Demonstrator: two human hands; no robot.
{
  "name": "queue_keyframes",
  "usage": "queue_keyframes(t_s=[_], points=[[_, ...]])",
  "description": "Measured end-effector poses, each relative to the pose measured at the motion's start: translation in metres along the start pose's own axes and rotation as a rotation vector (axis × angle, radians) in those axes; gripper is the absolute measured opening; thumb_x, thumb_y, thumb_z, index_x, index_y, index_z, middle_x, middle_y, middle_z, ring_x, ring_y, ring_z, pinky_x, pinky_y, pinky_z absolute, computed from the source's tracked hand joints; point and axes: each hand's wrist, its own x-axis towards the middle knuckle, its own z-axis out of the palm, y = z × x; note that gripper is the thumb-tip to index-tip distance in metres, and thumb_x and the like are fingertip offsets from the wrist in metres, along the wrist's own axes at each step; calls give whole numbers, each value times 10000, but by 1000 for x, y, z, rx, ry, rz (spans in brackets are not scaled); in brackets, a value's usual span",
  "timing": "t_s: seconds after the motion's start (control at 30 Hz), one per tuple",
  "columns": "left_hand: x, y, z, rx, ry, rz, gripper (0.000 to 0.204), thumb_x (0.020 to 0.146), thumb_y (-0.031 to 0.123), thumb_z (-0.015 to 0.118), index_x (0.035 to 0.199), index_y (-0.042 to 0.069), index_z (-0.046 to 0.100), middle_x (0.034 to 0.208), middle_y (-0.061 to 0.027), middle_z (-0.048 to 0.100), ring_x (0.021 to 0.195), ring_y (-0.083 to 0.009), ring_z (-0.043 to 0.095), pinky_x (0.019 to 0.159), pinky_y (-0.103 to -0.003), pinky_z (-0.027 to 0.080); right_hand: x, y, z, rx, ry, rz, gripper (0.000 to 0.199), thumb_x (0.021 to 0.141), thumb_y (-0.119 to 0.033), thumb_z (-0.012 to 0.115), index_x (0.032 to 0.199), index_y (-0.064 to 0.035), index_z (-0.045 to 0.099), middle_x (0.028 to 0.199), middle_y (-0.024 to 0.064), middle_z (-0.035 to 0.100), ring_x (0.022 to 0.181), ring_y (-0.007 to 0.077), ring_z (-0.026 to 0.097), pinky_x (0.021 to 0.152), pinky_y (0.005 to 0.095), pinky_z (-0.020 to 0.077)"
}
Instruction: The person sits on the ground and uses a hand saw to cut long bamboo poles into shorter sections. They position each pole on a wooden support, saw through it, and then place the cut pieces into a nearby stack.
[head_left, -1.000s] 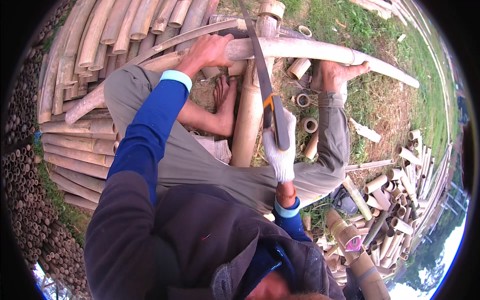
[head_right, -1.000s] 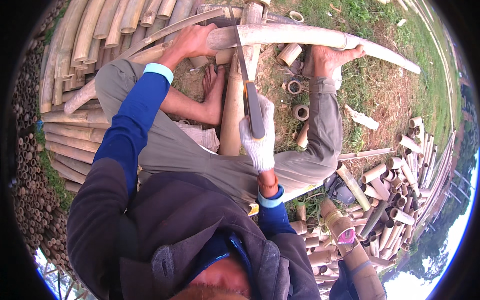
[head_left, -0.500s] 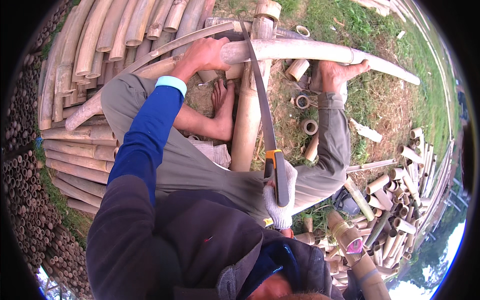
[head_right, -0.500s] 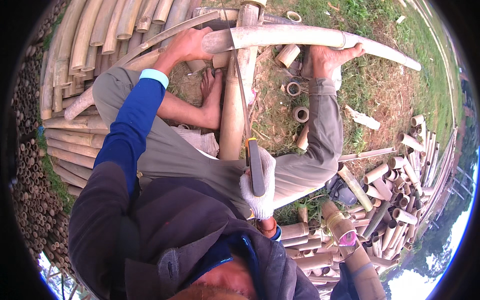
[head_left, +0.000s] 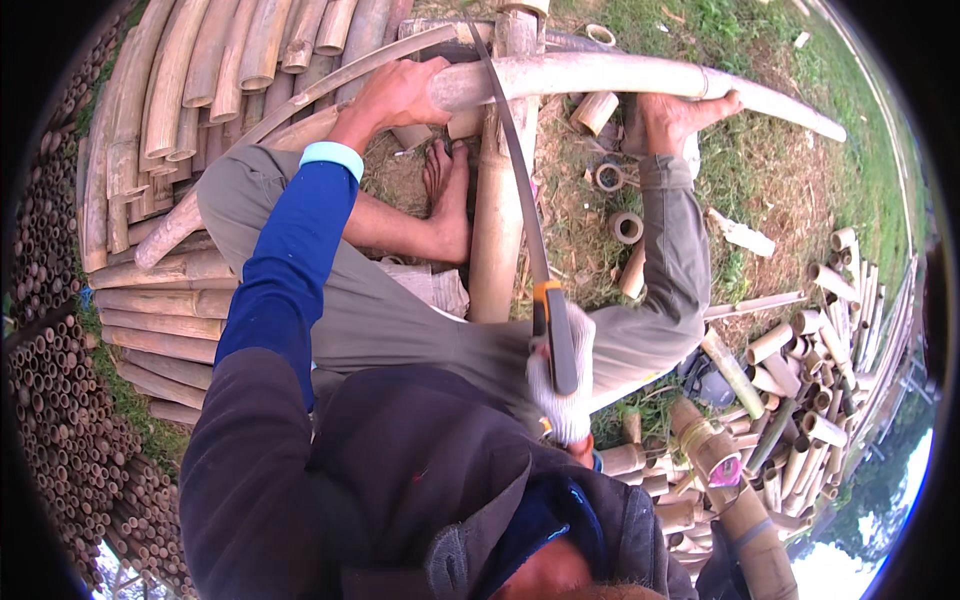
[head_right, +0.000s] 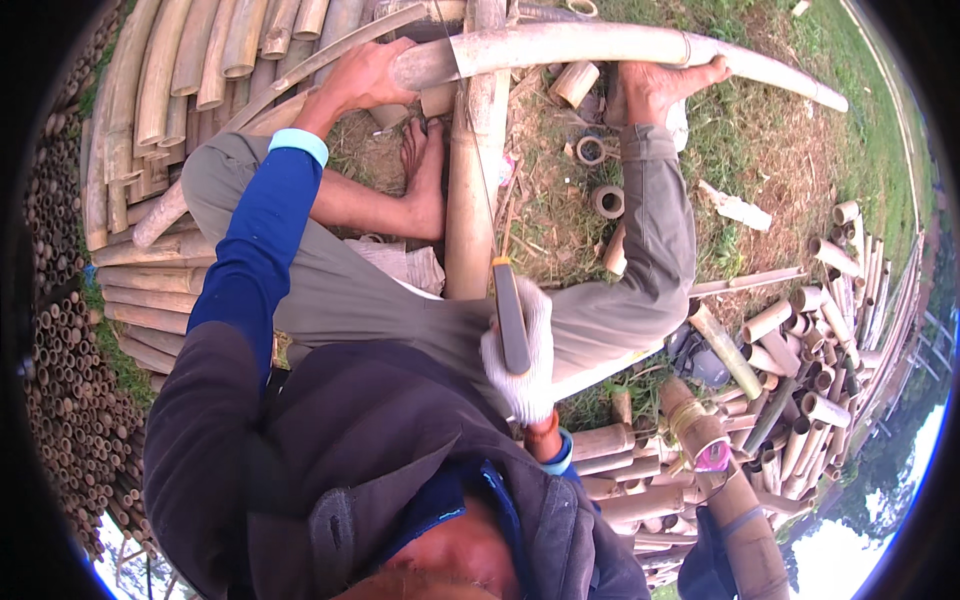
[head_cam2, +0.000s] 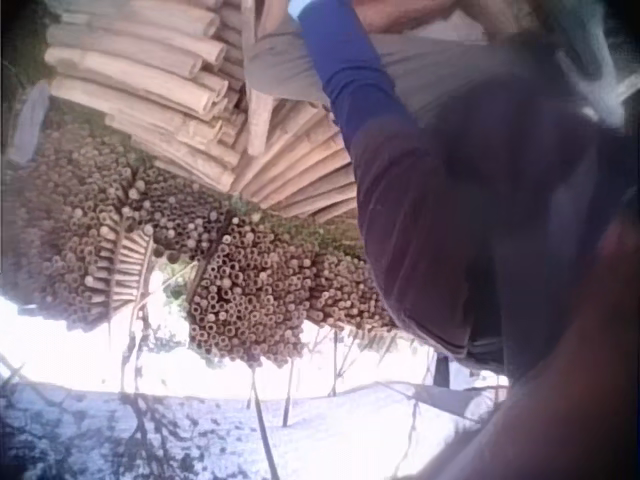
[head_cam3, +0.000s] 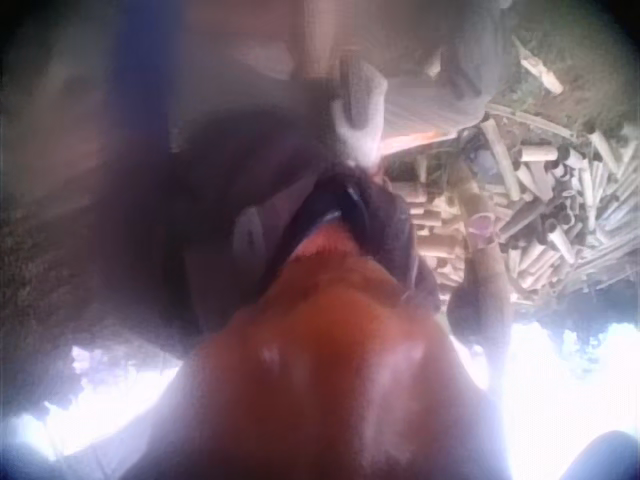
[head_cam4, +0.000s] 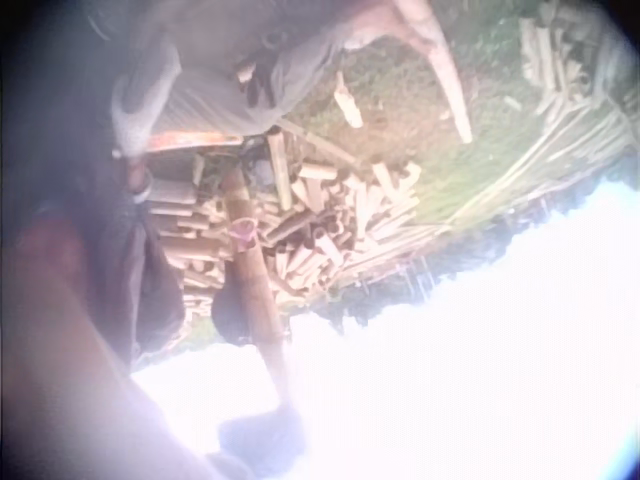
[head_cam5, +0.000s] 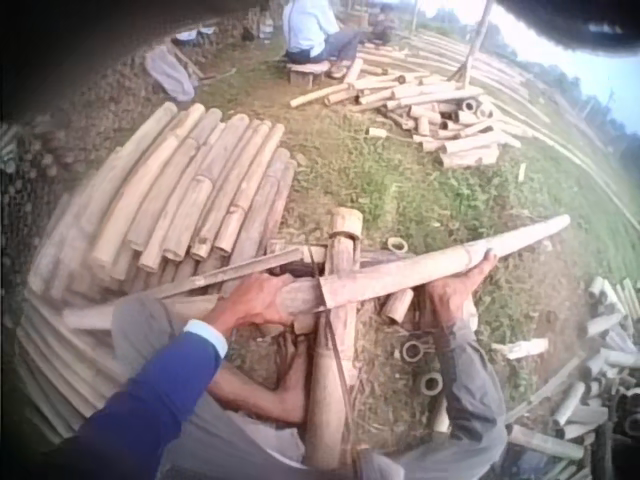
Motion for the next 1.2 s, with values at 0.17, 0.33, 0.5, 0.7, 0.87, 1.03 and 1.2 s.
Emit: queue_keyframes(t_s=[0.17, 0.33, 0.5, 0.7, 0.87, 1.03, 1.2], points=[[23, 24, 7, 19, 43, -4, 838, 705, 442, 888, 1419, 56, 677, 1064, -262, 803, 1038, -445, 772, 948, -527, 611, 81, 19, 15, -222, 130, -205, 617, 901, 65, 569, 1511, 0, 502, 1301, 155, 618, 1095, 244, 646, 1047, 361, 520], [9, 4, -6, 35, 55, -22, 791, 701, 463, 916, 1359, 74, 713, 1082, -234, 803, 1028, -446, 764, 923, -551, 603, 255, -8, 56, 93, 12, -212, 467, 961, -66, 729, 1387, -16, 546, 1237, 172, 659, 1087, 278, 655, 1021, 385, 539], [0, -11, -6, 44, 107, 3, 802, 706, 449, 934, 1374, 69, 703, 1083, -261, 796, 1054, -452, 758, 951, -536, 601, 99, 8, 20, -127, 39, -268, 638, 883, 86, 575, 1515, 24, 513, 1341, 172, 581, 1172, 282, 621, 1055, 369, 508], [-3, 10, 6, 32, 33, -34, 788, 726, 433, 906, 1381, 51, 690, 1091, -249, 801, 1059, -443, 764, 961, -529, 605, -5, 23, -15, -97, -62, 14, 605, 897, 77, 577, 1497, 36, 521, 1359, 179, 583, 1132, 269, 649, 1025, 388, 532], [5, 16, 4, 63, 64, -39, 844, 706, 463, 922, 1423, 87, 685, 1118, -237, 805, 1066, -433, 766, 967, -521, 609, 249, 13, 57, 102, 0, -146, 439, 970, -57, 693, 1381, -11, 548, 1211, 173, 656, 1074, 270, 650, 1008, 381, 534], [-3, -7, -1, 19, 108, 65, 868, 689, 470, 922, 1424, 73, 689, 1109, -260, 797, 1062, -462, 760, 942, -548, 603, 191, 0, 51, 171, -10, -166, 471, 954, -4, 670, 1409, -6, 549, 1245, 176, 634, 1126, 302, 647, 1048, 397, 520], [-1, 0, 1, 23, 13, -18, 882, 698, 451, 920, 1440, 51, 661, 1070, -267, 799, 1052, -464, 761, 955, -544, 600, -21, 6, 3, 248, 4, 170, 725, 879, 67, 600, 1585, 5, 443, 1381, 128, 567, 1016, 172, 631, 988, 348, 539]])
